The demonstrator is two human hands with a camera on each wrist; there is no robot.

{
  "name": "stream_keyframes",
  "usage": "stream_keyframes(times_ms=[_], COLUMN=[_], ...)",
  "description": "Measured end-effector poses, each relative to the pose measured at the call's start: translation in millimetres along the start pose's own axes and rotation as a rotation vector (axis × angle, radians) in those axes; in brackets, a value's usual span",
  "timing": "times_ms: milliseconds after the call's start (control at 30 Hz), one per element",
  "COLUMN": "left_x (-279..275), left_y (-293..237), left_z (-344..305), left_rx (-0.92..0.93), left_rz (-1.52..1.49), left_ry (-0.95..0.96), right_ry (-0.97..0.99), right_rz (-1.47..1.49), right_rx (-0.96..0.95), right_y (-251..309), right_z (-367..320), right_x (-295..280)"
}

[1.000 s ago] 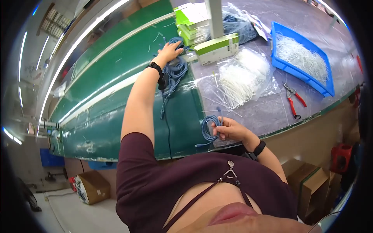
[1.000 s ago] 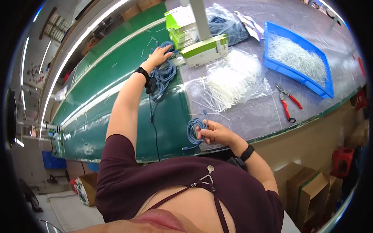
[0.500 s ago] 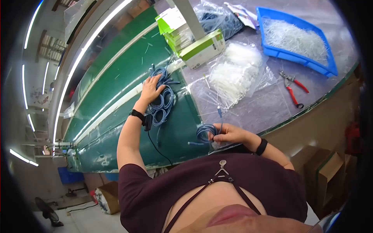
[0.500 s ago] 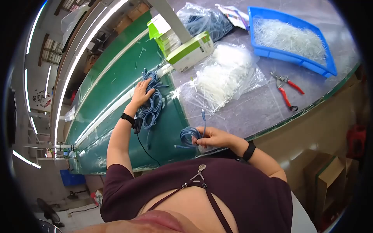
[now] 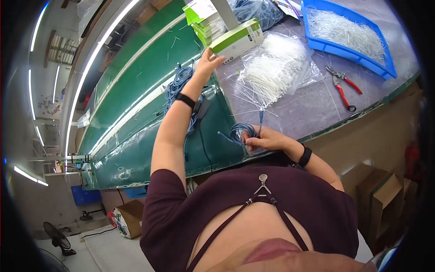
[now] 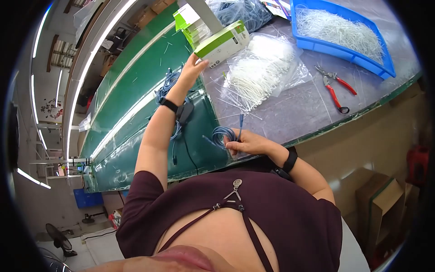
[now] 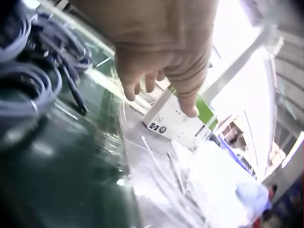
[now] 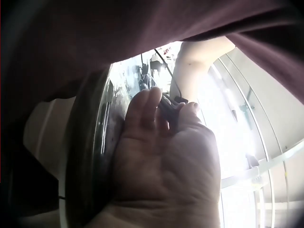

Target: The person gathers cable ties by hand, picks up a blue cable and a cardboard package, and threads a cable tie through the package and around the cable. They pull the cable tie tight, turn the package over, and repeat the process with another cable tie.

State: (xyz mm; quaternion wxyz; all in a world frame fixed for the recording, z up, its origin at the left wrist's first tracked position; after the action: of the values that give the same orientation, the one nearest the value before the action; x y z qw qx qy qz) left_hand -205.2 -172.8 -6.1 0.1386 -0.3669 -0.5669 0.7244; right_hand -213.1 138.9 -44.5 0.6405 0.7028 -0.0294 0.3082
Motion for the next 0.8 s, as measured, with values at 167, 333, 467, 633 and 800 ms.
stream_keyframes(times_ms=[167,333,467,633,800], left_x=[11,-5,-7,-23,-49], left_y=[-5,-1,-15,9,0], left_z=[13,17,5,1,-27], left_rx=[-0.033,0.113,0.237,0.059,0.032], left_rz=[-0.044,0.382,0.390,0.449,0.644], left_ry=[-0.260,-0.343,-0.371,-0.331,-0.268], right_ry=[-0.007,0.028,0.011,-0.071,-0.157], right_rz=[-0.044,-0.037,-0.002,0.045,-0.024], right_rx=[0.033,0.042,0.061,0.055,0.080], right_y=[0,-6,-6,2,9], right_z=[-2,2,2,0,-2], right_x=[-1,-3,-3,-1,-4])
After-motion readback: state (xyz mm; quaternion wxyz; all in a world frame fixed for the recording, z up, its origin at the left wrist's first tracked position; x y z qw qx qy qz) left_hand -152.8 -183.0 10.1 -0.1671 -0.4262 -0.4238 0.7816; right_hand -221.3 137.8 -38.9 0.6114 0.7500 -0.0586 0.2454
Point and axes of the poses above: each hand's wrist, its own z-axis towards the middle knuckle, its own x-axis out of the palm, y = z × x, the point moved 7 cm from there along z, towards the middle knuckle, and after that the axes turned 2 degrees about z, right-handed, at the moved point
